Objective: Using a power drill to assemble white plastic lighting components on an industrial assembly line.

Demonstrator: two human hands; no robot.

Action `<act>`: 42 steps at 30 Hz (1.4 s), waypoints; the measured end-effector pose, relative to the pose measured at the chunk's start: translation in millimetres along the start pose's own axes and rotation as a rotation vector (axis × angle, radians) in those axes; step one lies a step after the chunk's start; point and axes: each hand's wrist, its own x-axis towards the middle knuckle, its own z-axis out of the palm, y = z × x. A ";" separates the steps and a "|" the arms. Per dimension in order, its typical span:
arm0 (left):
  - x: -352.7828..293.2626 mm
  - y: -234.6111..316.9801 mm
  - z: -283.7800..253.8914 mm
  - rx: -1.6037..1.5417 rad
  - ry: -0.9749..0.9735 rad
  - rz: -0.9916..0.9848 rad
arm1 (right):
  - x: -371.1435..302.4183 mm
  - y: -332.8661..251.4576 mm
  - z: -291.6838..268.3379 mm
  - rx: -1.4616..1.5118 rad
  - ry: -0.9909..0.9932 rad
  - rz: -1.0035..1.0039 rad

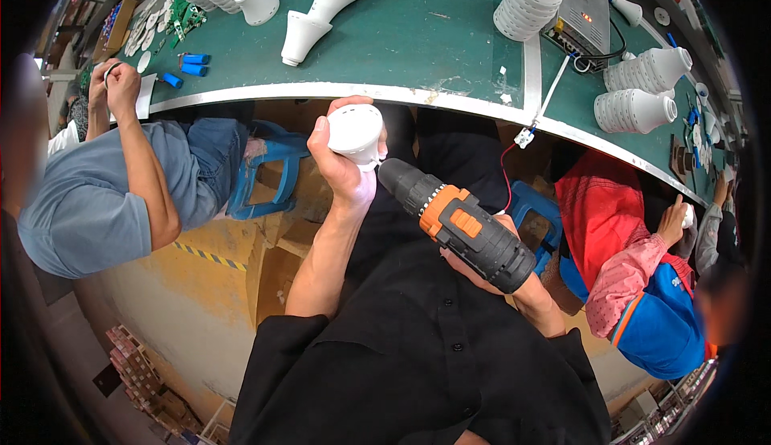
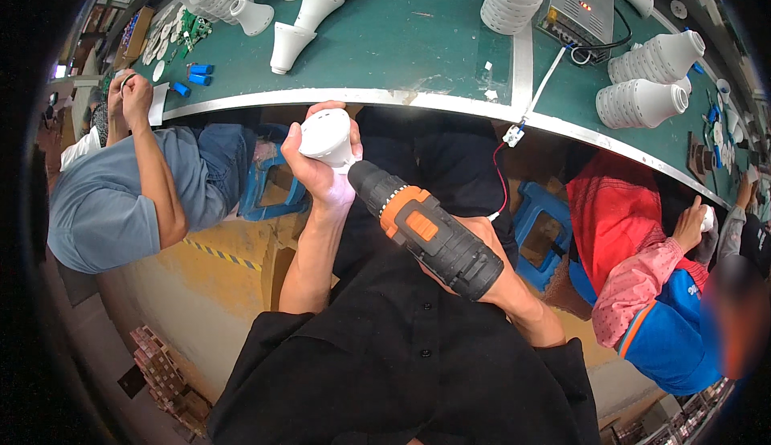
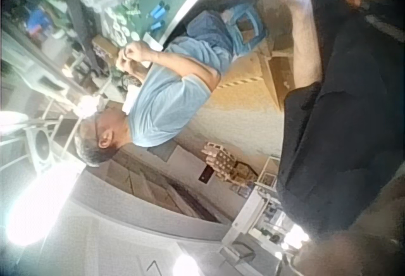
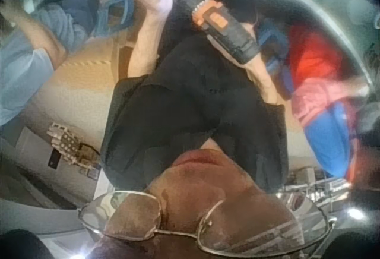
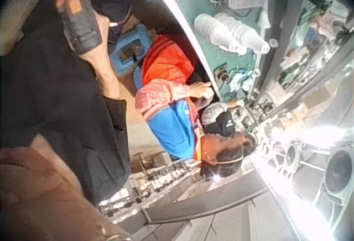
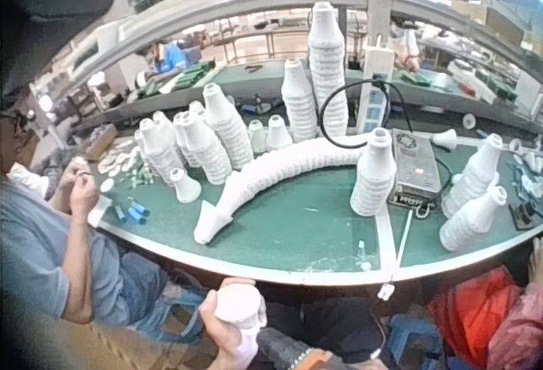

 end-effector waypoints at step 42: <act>55.4 79.3 47.0 0.305 -0.297 -0.043 | -28.4 22.0 -30.8 0.148 0.158 -0.027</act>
